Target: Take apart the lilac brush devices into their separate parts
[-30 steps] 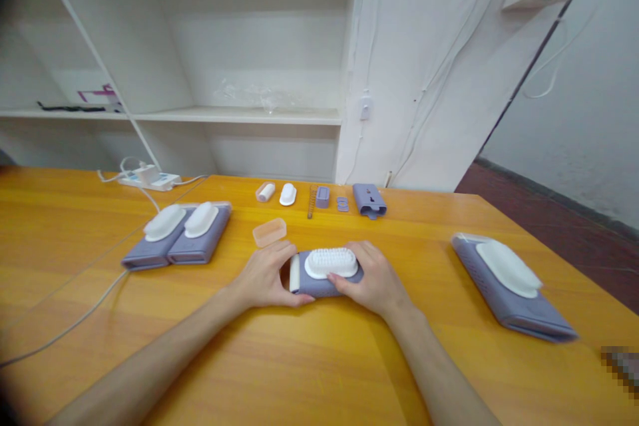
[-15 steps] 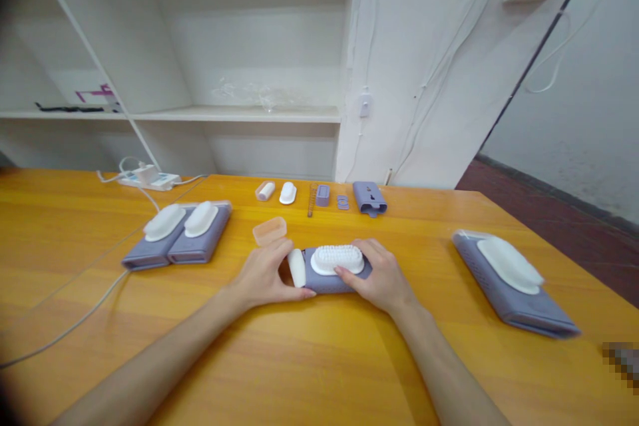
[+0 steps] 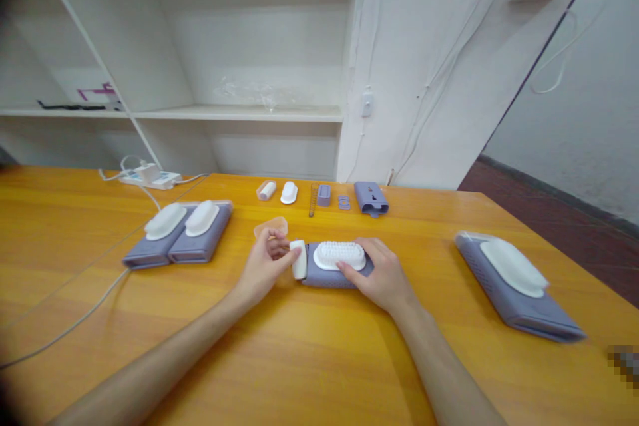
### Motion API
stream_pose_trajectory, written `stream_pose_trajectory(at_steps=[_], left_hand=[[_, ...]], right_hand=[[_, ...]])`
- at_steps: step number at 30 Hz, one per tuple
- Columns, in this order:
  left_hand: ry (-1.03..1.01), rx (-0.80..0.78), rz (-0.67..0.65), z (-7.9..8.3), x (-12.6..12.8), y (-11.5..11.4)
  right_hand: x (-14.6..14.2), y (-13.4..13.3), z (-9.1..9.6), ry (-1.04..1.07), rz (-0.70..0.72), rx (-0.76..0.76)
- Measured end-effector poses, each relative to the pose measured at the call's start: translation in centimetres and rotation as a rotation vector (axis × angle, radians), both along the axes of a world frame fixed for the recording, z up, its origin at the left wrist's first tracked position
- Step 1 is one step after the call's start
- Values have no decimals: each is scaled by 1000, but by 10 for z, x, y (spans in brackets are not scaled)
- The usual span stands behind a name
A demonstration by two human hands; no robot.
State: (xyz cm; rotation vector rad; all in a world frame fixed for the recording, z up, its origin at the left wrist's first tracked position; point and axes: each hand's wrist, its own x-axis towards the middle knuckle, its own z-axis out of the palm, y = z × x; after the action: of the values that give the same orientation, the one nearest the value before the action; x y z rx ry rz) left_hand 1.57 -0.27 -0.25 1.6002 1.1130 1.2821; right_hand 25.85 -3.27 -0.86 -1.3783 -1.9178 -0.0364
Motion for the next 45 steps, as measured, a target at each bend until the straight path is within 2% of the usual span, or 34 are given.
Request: stream_pose_trajectory(at_steps=[3,7,9,11,14,20,26,32,38,41,45], left_hand=[[-43,170,213,12,-7,5],[237,487,389,28,-37,20],[418,617,368,29,-51,29],[612,672,277,25,-60,37],[771,621,184,15,-63,42],[798,554,165,2,-59,43],[980,504,93,-5,-52,36],[1130,371,232,-7,-47,31],[963,296,381,-4,-53,36],[972,246,413,-2,-60,40],[1035,256,436,-2,-64,44]], right_hand=[[0,0,0,3,-5,9],[-1,-1,0,-1,-13,9],[-1,-1,1,-8,-16,4],[-1,-1,1,-12,-18,-6],[-1,-2,1,-10,-18,-14],[-2,-1,1,-10,-19,-22],[-1,-1,0,-7,-23,-28],[-1,0,-2,-2,-30,-36],[-1,0,-1,-7,-33,-39],[-1,0,-1,-9,-37,-35],[-1,0,-2,-5,-39,-28]])
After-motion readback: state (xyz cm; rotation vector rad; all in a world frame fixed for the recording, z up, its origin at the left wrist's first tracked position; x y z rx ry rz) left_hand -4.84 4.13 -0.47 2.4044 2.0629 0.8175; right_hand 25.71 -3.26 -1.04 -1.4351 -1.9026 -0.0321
